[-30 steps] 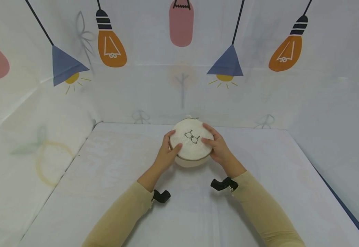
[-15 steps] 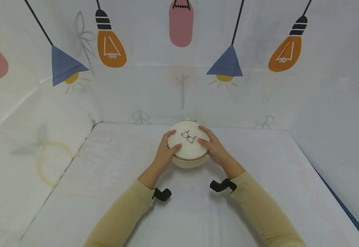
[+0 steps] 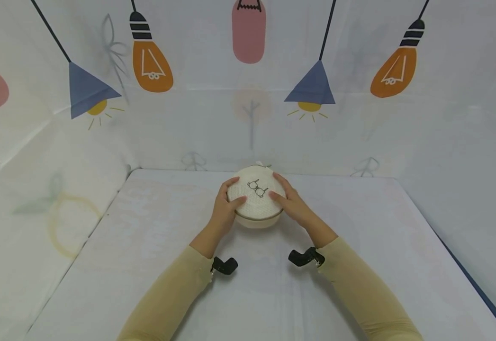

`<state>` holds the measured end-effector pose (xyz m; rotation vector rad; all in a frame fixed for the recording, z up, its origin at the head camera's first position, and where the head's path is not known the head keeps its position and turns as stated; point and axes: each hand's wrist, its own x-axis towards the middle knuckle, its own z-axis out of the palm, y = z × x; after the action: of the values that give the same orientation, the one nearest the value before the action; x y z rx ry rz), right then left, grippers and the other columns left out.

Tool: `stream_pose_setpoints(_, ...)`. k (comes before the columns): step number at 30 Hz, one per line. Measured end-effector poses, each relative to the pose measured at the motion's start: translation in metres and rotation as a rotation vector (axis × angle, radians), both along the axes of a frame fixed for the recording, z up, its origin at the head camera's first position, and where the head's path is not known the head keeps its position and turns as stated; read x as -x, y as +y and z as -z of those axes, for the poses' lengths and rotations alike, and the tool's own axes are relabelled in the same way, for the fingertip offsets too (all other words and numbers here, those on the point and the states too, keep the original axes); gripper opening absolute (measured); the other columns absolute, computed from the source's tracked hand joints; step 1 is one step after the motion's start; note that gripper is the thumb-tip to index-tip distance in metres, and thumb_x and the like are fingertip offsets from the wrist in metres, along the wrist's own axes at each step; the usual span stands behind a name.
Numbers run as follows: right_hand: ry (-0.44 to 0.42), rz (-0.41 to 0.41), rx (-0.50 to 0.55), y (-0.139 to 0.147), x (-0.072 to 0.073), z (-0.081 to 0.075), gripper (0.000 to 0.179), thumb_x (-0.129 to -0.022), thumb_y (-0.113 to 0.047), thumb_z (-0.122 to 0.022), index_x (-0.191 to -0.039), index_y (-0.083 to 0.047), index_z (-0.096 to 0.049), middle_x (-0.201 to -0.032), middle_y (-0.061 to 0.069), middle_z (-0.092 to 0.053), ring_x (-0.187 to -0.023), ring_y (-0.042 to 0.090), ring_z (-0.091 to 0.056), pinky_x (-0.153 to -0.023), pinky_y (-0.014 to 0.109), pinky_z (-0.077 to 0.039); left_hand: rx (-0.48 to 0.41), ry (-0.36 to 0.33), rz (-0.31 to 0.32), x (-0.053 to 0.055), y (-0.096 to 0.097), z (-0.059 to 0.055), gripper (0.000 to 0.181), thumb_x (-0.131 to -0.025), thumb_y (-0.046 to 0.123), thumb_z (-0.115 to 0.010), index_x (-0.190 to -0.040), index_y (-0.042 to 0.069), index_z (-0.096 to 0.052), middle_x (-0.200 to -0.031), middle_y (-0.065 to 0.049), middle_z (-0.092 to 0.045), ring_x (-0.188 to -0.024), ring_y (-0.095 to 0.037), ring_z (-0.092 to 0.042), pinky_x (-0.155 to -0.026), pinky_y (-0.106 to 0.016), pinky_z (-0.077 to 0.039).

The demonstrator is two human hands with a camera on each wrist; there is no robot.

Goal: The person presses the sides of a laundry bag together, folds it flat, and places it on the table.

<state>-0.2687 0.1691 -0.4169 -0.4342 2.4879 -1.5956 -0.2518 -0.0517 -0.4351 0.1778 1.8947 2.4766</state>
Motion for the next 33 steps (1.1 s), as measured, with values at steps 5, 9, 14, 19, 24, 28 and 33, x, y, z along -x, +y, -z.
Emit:
stream_pose_setpoints(5, -0.008, 0.01, 0.011, 0.0, 0.0, 0.001, 0.068, -0.106, -0.029, -0.05, -0.162, -0.015, -0.013, -0.168, 0.013, -0.007, -0.153, 0.035, -0.002, -0.12, 0.059, -0.005, -0.09, -0.005, 0.013, 0.001, 0.001, 0.0, 0.065, -0.09, -0.013, -0.059, -0.148, 0.009, -0.039, -0.161, -0.009, -0.027, -0.145, -0.025, -0.033, -0.117, -0.034, -0.031)
stream_pose_setpoints(9, -0.055, 0.035, 0.081, 0.0, -0.001, 0.003, 0.068, -0.104, -0.032, -0.054, -0.161, -0.022, -0.018, -0.168, 0.006, -0.009, -0.153, 0.03, -0.004, -0.121, 0.056, -0.008, -0.094, 0.012, 0.03, 0.002, 0.001, 0.002, 0.063, -0.09, -0.013, -0.058, -0.147, 0.007, -0.038, -0.162, -0.009, -0.025, -0.147, -0.027, -0.03, -0.119, -0.037, -0.026)
stream_pose_setpoints(14, -0.148, 0.043, 0.281, 0.001, 0.002, 0.006, 0.065, -0.101, -0.017, -0.059, -0.159, -0.017, -0.028, -0.167, 0.004, -0.013, -0.153, 0.024, -0.012, -0.121, 0.044, -0.019, -0.007, 0.036, 0.036, 0.003, 0.0, 0.007, 0.06, -0.092, -0.008, -0.059, -0.146, 0.007, -0.04, -0.163, -0.008, -0.025, -0.15, -0.024, -0.023, -0.122, -0.036, -0.017)
stream_pose_setpoints(19, -0.206, 0.053, 0.479, 0.001, 0.002, 0.004, 0.059, -0.099, 0.001, -0.057, -0.153, -0.006, -0.037, -0.167, 0.004, -0.014, -0.149, 0.024, -0.023, -0.103, 0.025, -0.045, 0.081, 0.017, 0.045, 0.004, 0.0, 0.009, 0.058, -0.093, -0.004, -0.061, -0.146, 0.011, -0.043, -0.163, -0.006, -0.026, -0.151, -0.02, -0.021, -0.122, -0.035, -0.015)
stream_pose_setpoints(24, -0.24, 0.088, 0.568, 0.002, 0.002, 0.003, 0.056, -0.096, 0.008, -0.057, -0.149, 0.002, -0.04, -0.167, 0.004, -0.015, -0.149, 0.024, -0.025, -0.087, 0.015, -0.05, 0.125, 0.013, 0.057, 0.004, 0.0, 0.011, 0.062, -0.093, -0.003, -0.063, -0.148, 0.013, -0.039, -0.164, -0.006, -0.023, -0.151, -0.021, -0.021, -0.122, -0.036, -0.017)
stream_pose_setpoints(28, -0.259, 0.117, 0.591, 0.003, 0.003, 0.005, 0.055, -0.097, 0.008, -0.056, -0.149, 0.002, -0.041, -0.166, 0.004, -0.018, -0.149, 0.023, -0.025, -0.091, 0.016, -0.049, 0.178, 0.032, 0.038, 0.003, 0.0, 0.012, 0.064, -0.092, 0.001, -0.067, -0.149, 0.013, -0.038, -0.163, -0.008, -0.025, -0.15, -0.023, -0.023, -0.122, -0.038, -0.018)
stream_pose_setpoints(33, -0.284, 0.156, 0.61, 0.002, 0.003, 0.006, 0.054, -0.097, 0.006, -0.056, -0.149, 0.0, -0.042, -0.164, 0.002, -0.024, -0.148, 0.021, -0.027, -0.098, 0.018, -0.046, 0.279, 0.041, -0.019, 0.001, 0.0, 0.013, 0.062, -0.093, 0.009, -0.07, -0.147, 0.012, -0.04, -0.161, -0.011, -0.029, -0.15, -0.026, -0.024, -0.122, -0.04, -0.018)
